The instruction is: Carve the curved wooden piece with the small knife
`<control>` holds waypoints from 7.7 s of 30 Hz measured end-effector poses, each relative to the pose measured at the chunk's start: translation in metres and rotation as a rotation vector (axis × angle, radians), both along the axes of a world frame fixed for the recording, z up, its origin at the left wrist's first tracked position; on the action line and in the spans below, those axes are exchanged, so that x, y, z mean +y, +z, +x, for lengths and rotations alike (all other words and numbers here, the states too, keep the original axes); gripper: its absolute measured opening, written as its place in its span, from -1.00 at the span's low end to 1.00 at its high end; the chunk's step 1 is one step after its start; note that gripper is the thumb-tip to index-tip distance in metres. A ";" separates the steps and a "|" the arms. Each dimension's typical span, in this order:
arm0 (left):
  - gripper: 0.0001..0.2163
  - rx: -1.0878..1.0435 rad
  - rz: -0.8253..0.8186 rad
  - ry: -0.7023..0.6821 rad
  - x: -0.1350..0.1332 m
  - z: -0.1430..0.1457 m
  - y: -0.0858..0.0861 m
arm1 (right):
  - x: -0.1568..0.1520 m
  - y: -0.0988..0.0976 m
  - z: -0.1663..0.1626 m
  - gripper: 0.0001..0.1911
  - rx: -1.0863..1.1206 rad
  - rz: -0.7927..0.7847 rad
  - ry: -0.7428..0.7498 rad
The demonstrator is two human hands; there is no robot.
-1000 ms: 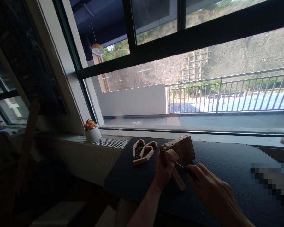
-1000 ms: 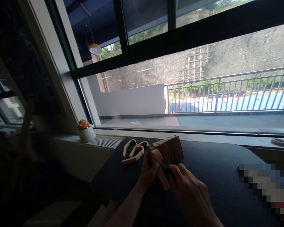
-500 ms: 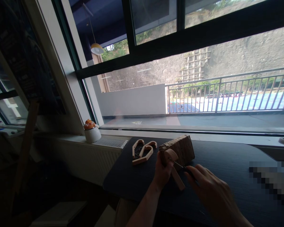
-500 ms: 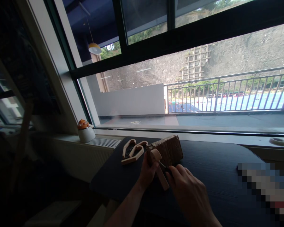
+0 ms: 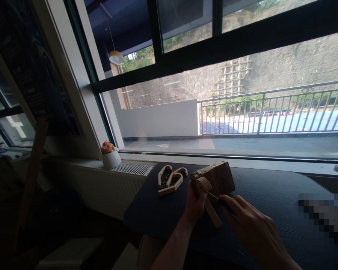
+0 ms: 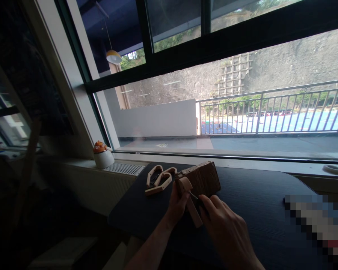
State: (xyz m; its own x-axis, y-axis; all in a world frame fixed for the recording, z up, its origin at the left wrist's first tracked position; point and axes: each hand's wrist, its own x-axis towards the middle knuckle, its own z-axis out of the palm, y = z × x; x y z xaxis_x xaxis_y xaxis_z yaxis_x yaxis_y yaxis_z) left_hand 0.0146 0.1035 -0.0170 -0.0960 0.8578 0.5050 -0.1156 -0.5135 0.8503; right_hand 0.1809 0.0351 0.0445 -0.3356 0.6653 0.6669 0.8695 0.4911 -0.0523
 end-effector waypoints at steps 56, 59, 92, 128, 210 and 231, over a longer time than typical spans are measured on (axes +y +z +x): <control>-0.64 0.082 0.003 0.070 -0.005 0.002 0.004 | -0.004 0.019 -0.014 -0.81 0.040 -0.030 -0.024; -0.64 0.075 0.001 0.052 -0.004 0.002 0.002 | -0.003 0.019 -0.016 -0.79 0.098 -0.068 -0.030; -0.67 0.084 0.000 0.047 -0.005 0.001 0.005 | -0.002 0.013 -0.005 -0.75 0.004 -0.039 -0.011; -0.68 0.098 0.006 0.048 -0.003 0.001 0.002 | -0.002 0.012 -0.005 -0.77 -0.020 -0.047 -0.028; -0.68 0.099 0.004 0.064 -0.005 0.002 0.004 | -0.001 0.012 -0.006 -0.80 0.012 -0.043 -0.005; -0.71 0.093 0.030 0.031 -0.005 0.001 0.004 | 0.000 0.011 -0.007 -0.78 -0.027 -0.099 -0.039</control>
